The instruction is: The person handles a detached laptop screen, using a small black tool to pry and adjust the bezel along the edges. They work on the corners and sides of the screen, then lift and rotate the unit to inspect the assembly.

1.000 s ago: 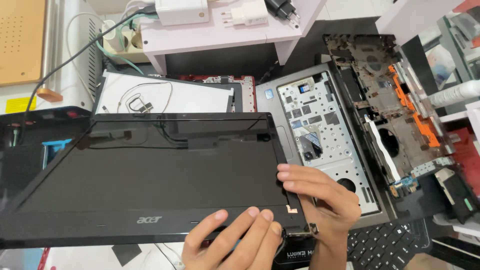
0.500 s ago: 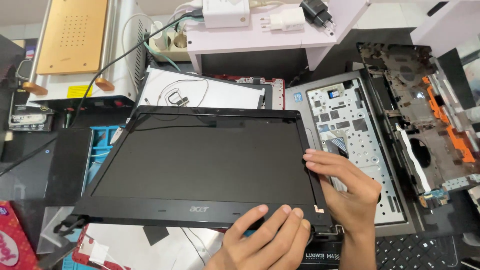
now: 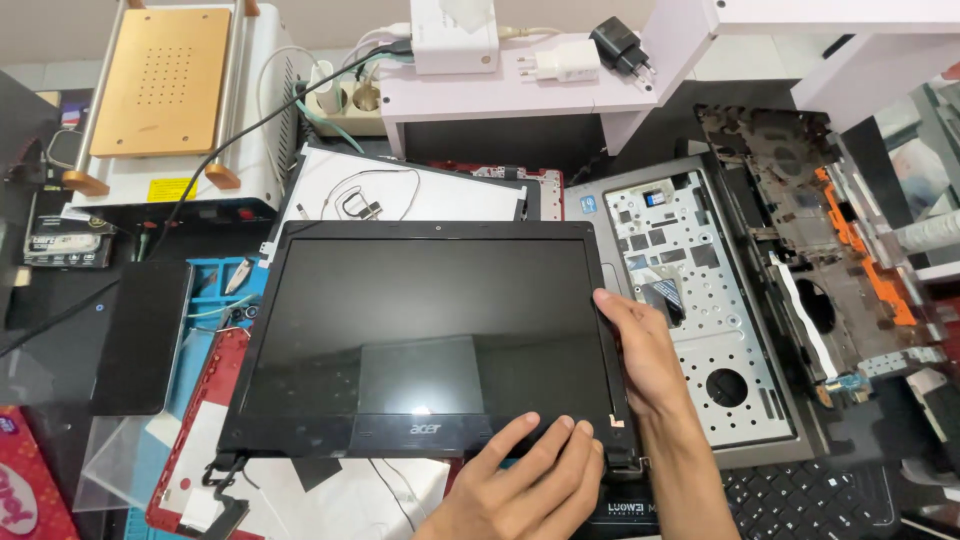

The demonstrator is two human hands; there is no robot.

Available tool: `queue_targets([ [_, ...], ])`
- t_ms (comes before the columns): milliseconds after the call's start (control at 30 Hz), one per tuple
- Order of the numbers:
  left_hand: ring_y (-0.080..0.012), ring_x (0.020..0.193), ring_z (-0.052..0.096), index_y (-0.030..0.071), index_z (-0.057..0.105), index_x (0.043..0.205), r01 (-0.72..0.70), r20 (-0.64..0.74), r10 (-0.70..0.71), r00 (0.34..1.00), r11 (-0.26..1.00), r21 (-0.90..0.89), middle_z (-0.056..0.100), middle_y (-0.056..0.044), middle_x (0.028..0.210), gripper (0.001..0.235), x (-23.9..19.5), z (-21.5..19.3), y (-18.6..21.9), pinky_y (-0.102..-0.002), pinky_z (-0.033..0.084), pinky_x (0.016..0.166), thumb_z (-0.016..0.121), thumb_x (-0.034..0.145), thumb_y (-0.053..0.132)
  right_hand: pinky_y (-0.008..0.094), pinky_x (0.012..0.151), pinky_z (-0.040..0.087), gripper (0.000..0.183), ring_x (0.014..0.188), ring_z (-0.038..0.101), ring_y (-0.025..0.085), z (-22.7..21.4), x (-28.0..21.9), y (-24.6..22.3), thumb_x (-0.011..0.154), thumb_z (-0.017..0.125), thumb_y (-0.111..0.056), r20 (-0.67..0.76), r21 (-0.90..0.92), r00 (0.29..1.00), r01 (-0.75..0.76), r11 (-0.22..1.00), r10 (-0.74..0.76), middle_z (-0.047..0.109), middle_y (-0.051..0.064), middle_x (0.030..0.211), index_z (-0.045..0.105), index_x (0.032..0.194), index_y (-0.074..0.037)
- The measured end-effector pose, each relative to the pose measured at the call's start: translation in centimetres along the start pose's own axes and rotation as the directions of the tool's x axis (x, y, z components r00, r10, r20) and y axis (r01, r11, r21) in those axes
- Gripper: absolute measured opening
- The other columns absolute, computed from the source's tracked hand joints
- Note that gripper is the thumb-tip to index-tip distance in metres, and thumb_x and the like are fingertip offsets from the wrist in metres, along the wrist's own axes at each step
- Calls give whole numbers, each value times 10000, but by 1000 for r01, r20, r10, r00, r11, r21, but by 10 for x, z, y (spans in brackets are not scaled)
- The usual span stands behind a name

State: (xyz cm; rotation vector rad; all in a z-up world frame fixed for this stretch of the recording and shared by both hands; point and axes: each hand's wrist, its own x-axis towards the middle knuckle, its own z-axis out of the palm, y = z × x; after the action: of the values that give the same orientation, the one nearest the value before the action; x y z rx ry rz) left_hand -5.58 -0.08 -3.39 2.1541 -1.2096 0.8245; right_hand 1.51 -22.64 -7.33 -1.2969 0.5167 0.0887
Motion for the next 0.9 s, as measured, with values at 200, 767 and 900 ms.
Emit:
queue_targets([
  [200, -135, 864, 706, 141, 789, 1022, 217, -80, -212, 974, 975, 49, 750, 14, 1011, 105, -23, -1, 16, -333, 494, 785, 735, 933, 154, 272, 647, 527, 379, 727, 660, 134, -1, -1, 10, 1044, 581, -264, 12, 32, 1000, 3, 999, -4, 737, 108, 924, 701, 1054, 95],
  [767, -71, 554, 524, -9, 711, 1005, 555, 786, -605, 126, -613, -562, 665, -71, 756, 356, -68, 58, 52, -242, 369, 489, 699, 980, 346, 245, 653, 532, 356, 732, 659, 107, -4, -8, 22, 1060, 548, -266, 14, -1, 1000, 24, 1000, -24, 732, 78, 915, 692, 1093, 58],
  [900, -82, 591, 600, 11, 679, 1023, 550, 710, -702, 56, -572, -608, 719, -64, 762, 330, -42, 58, 48, -245, 430, 508, 726, 928, 324, 248, 670, 531, 348, 751, 664, 113, 4, -13, 14, 1046, 545, -270, 16, -4, 999, 38, 999, -38, 734, 75, 923, 696, 1094, 40],
])
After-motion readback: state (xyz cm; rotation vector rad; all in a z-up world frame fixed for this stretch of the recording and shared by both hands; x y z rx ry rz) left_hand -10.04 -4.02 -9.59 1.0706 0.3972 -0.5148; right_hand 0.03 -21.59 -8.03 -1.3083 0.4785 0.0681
